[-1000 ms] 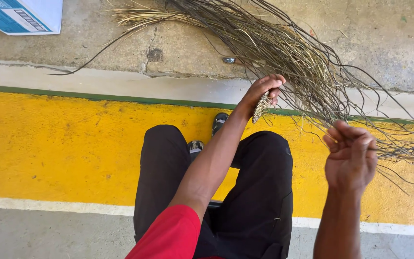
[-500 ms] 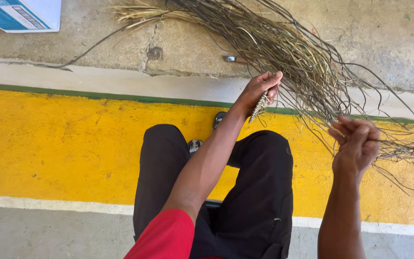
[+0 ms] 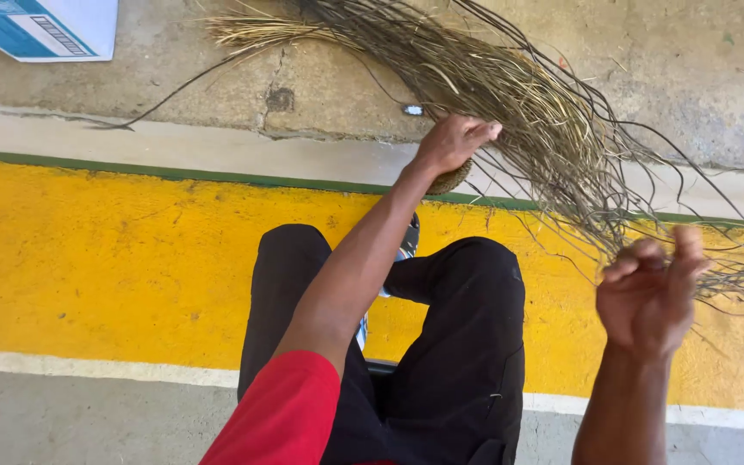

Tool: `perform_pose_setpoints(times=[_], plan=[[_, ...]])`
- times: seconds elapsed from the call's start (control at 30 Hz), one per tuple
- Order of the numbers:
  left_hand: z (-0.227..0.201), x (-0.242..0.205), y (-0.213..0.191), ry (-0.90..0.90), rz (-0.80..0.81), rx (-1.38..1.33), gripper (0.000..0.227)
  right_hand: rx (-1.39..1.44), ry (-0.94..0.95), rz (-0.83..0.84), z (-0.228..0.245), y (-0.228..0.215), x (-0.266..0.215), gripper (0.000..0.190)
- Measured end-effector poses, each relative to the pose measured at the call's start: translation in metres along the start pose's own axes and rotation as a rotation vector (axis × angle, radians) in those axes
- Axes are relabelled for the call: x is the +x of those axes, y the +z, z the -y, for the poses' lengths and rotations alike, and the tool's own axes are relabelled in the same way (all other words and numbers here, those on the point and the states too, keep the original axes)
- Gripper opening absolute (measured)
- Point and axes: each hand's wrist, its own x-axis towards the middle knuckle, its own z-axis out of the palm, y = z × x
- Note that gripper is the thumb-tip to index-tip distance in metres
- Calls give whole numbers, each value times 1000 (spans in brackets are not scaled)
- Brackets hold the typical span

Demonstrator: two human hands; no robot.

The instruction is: Weaving a small circular base or basket using natural fibers and a needle-like tool.

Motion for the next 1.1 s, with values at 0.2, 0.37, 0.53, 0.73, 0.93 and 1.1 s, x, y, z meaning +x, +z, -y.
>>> perform_pose_setpoints(times=[0.2, 0.37, 0.53, 0.73, 0.93, 1.1], plan=[[29, -7, -6, 335, -358, 73, 47, 14, -224, -361, 7, 11, 35, 29], [6, 3, -41, 141, -338, 240, 35, -289, -413, -316, 25, 3, 48, 18], [3, 36, -58, 204, -250, 217, 25, -939, -415, -136, 59, -33, 65, 21], [13, 86, -61, 323, -205, 184, 23, -1038, -254, -101, 104, -205, 97, 36], [-21, 72, -70, 345, -262, 369, 24, -1061, -257, -35, 118, -174, 106, 39], [0, 87, -54, 455, -289, 679, 30, -1208, -100, -180, 81, -34, 83, 40]])
